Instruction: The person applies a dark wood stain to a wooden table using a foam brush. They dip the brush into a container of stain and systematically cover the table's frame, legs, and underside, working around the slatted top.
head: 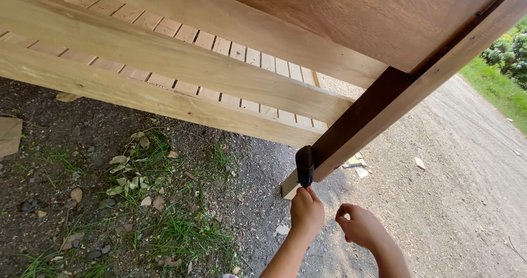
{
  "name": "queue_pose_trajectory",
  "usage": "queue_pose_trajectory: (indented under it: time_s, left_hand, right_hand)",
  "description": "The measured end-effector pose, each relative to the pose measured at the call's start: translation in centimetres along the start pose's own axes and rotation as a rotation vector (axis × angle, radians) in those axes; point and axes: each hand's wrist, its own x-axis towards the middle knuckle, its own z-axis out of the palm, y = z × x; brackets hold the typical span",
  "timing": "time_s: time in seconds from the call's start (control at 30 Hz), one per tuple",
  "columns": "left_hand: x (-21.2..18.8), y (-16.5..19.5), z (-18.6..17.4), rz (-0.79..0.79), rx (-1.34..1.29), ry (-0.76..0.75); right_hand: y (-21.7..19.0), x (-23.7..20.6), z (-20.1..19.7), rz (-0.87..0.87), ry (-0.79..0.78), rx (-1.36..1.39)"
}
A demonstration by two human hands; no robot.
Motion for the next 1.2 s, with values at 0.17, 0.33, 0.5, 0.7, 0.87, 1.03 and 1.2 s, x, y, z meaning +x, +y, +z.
queue_pose_trajectory:
  time_s: [0.17, 0.33, 0.5, 0.7, 0.87, 1.03, 1.2]
  left_hand:
    - [-0.2, 6.1, 0.2, 0.147, -0.01, 0.022]
    - [-0.1, 16.2, 0.5, 0.317, 0.004, -0.05]
    - [0.2, 17.4, 0.1, 0.378, 0.022, -0.121]
    - [1.4, 8.0, -1.6, 0.133, 0.126, -0.074]
    - [2.8, 11.5, -0.7, 0.222, 0.021, -0.084]
    - [3.7, 19.9, 0.6, 0.437, 0.075, -0.036]
    - [1.2, 19.6, -0.8, 0.408, 0.104, 0.003]
  right_hand:
    - [2.1, 1.3, -0.5, -0.019, 0.004, 0.191]
    - [5.3, 3.3, -0.5, 0.018, 0.019, 0.275]
    - [6.8, 5.0, 0.5, 0.018, 0.009, 0.294]
    - [6.3, 5.9, 1.1, 0.034, -0.049, 0.275]
    - [5.1, 5.1, 1.6, -0.013, -0.02, 0.285]
    - [3.5, 4.1, 1.4, -0.062, 0.023, 0.4]
    - [3.0, 3.5, 0.9, -0.094, 0.014, 0.375]
